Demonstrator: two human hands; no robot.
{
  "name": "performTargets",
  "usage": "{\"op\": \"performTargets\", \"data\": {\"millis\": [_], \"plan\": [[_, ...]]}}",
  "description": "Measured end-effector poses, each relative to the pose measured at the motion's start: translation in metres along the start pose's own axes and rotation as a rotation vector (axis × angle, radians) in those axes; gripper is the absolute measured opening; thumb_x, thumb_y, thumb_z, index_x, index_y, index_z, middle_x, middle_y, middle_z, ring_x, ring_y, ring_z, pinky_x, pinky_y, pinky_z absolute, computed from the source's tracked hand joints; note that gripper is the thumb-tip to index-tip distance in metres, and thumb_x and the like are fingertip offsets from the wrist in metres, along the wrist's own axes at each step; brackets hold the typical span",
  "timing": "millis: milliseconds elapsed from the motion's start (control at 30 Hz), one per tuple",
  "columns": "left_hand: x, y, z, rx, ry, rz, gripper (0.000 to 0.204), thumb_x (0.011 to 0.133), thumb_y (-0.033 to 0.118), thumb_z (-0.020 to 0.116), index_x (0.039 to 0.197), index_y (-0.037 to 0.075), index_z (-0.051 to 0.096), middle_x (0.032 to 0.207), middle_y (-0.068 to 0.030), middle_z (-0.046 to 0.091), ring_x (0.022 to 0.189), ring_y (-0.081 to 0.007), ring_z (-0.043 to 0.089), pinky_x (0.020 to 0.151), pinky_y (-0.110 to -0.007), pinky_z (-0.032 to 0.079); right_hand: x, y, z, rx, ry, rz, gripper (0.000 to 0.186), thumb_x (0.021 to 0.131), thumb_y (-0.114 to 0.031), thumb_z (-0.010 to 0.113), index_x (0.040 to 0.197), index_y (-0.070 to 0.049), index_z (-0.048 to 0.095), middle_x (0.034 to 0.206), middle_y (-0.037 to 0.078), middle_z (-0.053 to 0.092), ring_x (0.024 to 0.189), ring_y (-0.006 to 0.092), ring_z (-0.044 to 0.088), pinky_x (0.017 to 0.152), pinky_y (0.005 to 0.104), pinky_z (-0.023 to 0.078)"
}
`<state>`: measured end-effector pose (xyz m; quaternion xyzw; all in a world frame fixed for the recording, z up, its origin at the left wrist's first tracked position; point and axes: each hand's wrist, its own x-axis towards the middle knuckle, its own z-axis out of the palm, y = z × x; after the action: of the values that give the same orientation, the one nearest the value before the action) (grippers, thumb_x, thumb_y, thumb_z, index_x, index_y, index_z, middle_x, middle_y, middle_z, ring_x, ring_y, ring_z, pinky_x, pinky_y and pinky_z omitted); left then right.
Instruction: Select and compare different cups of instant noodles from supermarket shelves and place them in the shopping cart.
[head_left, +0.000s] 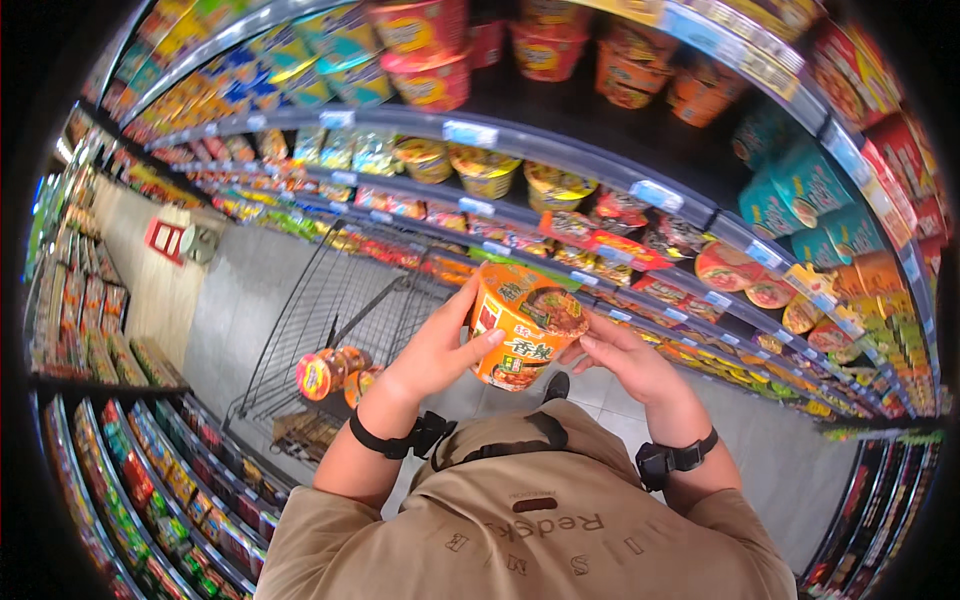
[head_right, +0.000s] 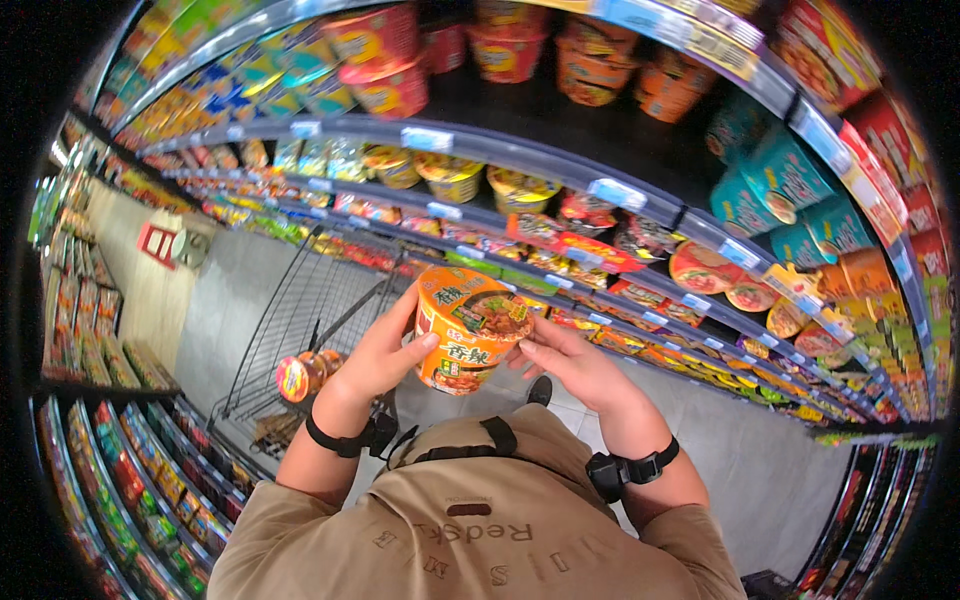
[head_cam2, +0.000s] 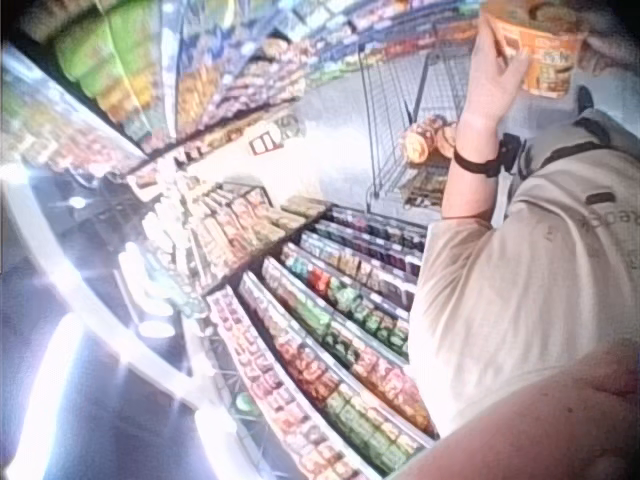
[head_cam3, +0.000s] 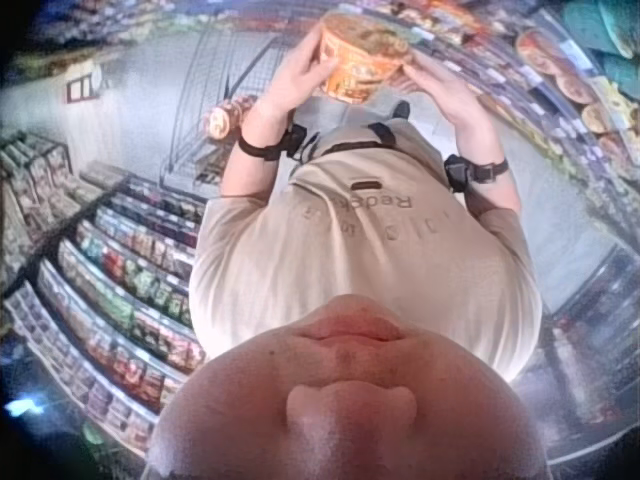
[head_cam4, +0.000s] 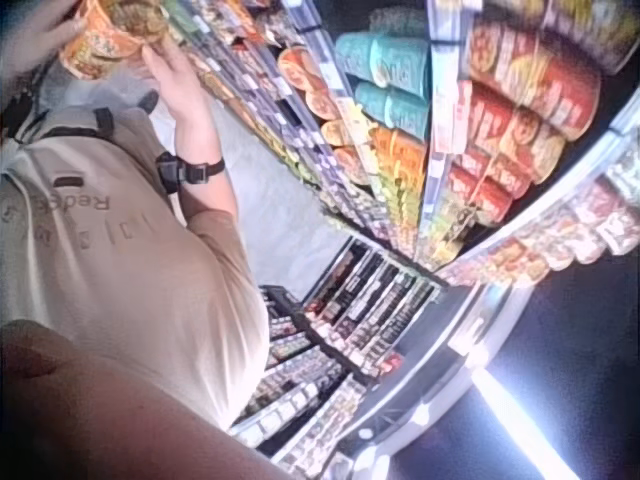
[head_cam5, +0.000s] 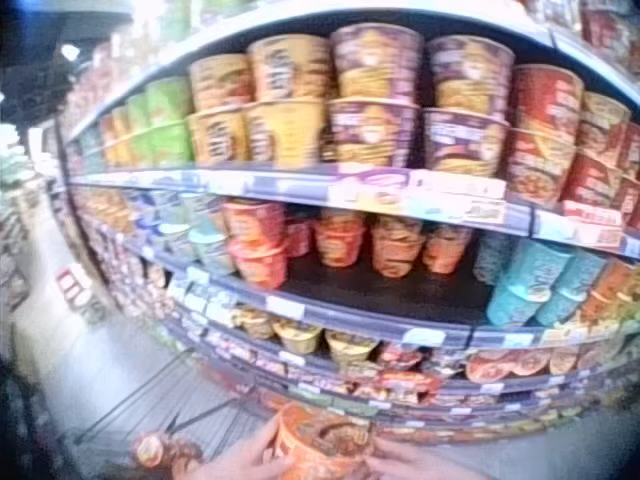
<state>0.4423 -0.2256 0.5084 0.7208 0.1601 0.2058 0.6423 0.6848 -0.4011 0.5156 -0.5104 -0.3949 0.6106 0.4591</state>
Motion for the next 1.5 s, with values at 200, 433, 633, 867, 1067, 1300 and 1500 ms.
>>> {"op": "performTargets", "data": {"millis": [200,433,633,867,1067,1300,1500], "plan": [[0.098,0.023,0.056,0.333,-0.026,0.191,0.083,0.092,0.027,0.074,0.157,-0.005,0.033,0.150,-0.0268,0.049,0.140,-0.0360,0.049,0.115,-0.042,0.039,-0.050,-0.012,-0.080,0.197,0.160,-0.216,0.076,0.103,-0.016,0.058,0.166,-0.005,0.015,0.160,0.012,0.039,0.141,0.0255,0.046,0.109,0.0426,0.045],[0.186,0.040,0.105,0.236,0.009,0.335,0.084,0.090,0.023,0.075,0.157,-0.005,0.031,0.151,-0.0253,0.047,0.140,-0.0360,0.049,0.115,-0.043,0.040,-0.067,-0.052,-0.127,0.301,0.244,-0.559,0.087,0.095,-0.010,0.061,0.165,-0.002,0.011,0.168,0.016,0.024,0.154,0.0334,0.027,0.123,0.0504,0.028],[0.263,0.049,0.101,0.151,-0.095,0.414,0.082,0.094,0.022,0.070,0.158,-0.006,0.027,0.153,-0.0256,0.044,0.144,-0.0351,0.045,0.117,-0.043,0.037,-0.048,-0.078,-0.142,0.272,0.450,-0.705,0.093,0.088,-0.015,0.064,0.165,-0.001,0.012,0.169,0.017,0.018,0.157,0.0363,0.021,0.124,0.0535,0.024],[0.325,0.046,0.087,0.224,-0.253,0.428,0.077,0.102,0.031,0.063,0.159,-0.005,0.025,0.158,-0.0278,0.038,0.149,-0.0404,0.036,0.122,-0.044,0.029,-0.016,-0.083,-0.155,0.193,0.586,-0.731,0.092,0.089,-0.007,0.060,0.166,-0.004,0.010,0.172,0.015,0.008,0.159,0.0365,0.010,0.126,0.0546,0.017],[0.347,0.037,0.085,0.326,-0.331,0.430,0.070,0.098,0.019,0.064,0.154,-0.005,0.031,0.155,-0.0259,0.039,0.149,-0.0373,0.034,0.122,-0.045,0.026,0.006,-0.091,-0.159,0.163,0.800,-0.666,0.098,0.083,-0.018,0.067,0.164,-0.003,0.014,0.171,0.018,0.014,0.158,0.0383,0.016,0.127,0.0557,0.016],[0.361,0.023,0.084,0.253,-0.415,0.282,0.057,0.097,0.002,0.060,0.149,-0.005,0.036,0.147,-0.0216,0.047,0.141,-0.0316,0.047,0.121,-0.044,0.033,0.012,-0.086,-0.171,0.146,0.750,-0.709,0.092,0.086,-0.012,0.064,0.164,-0.003,0.016,0.171,0.016,0.014,0.159,0.0380,0.012,0.127,0.0563,0.015],[0.360,0.027,0.089,0.267,-0.374,0.262,0.062,0.095,-0.002,0.058,0.151,-0.004,0.033,0.147,-0.0212,0.047,0.143,-0.0302,0.045,0.121,-0.042,0.032,0.004,-0.078,-0.180,0.201,0.624,-0.721,0.090,0.088,0.001,0.057,0.165,-0.004,0.011,0.172,0.015,0.012,0.160,0.0321,0.009,0.128,0.0510,0.012]]}}
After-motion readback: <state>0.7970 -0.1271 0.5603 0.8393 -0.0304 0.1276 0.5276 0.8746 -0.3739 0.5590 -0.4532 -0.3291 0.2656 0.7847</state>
